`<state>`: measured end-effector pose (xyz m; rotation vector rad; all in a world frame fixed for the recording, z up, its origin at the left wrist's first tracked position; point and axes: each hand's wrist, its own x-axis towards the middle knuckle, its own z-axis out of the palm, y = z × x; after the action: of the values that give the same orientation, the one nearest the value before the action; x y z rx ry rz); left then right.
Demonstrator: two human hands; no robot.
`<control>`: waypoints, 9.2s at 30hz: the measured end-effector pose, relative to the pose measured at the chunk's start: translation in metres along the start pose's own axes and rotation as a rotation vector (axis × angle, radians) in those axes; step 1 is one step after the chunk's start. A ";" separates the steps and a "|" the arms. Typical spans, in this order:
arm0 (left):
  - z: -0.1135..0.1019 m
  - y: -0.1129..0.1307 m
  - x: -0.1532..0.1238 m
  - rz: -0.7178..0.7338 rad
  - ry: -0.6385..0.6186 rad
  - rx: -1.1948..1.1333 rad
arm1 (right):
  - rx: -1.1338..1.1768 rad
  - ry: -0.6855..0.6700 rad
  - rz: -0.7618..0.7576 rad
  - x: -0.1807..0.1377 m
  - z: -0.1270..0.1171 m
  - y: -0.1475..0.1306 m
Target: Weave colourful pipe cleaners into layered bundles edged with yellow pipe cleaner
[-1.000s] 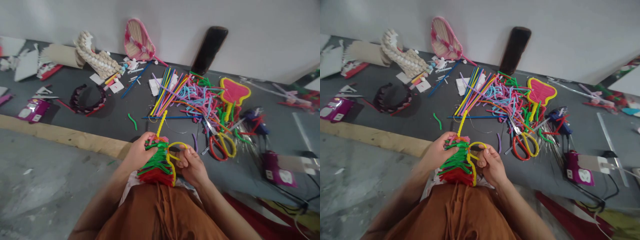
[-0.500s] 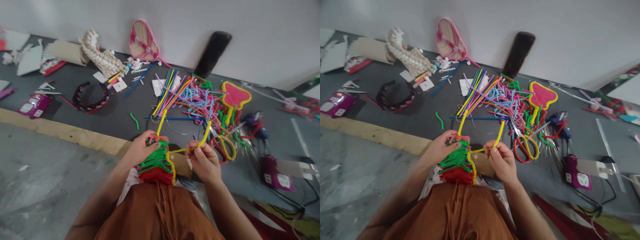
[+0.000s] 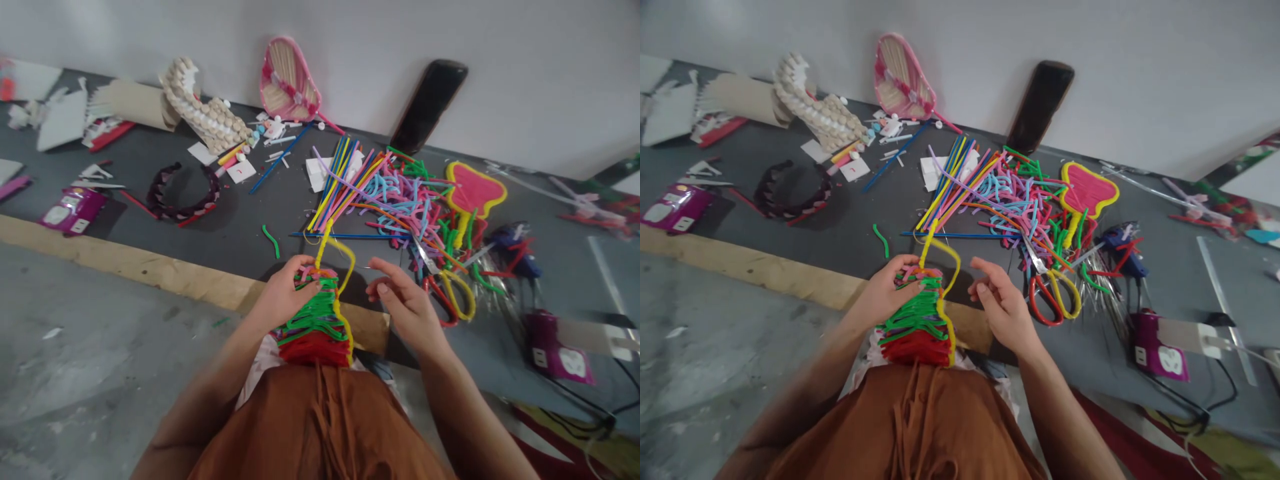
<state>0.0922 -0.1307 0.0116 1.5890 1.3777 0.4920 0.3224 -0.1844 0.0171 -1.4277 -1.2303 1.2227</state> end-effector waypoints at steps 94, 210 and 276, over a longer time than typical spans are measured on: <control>0.004 0.022 -0.023 0.514 0.173 0.315 | 0.655 -0.395 0.614 -0.002 0.030 0.009; 0.009 0.032 -0.074 -0.466 -0.211 -1.012 | -0.494 -0.125 -0.428 -0.018 0.044 0.005; -0.004 0.034 -0.029 0.042 -0.066 0.076 | 0.212 -0.022 0.307 -0.033 0.057 -0.008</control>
<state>0.0992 -0.1536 0.0495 1.6843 1.3296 0.4128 0.2643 -0.2159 0.0208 -1.4822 -0.8844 1.5303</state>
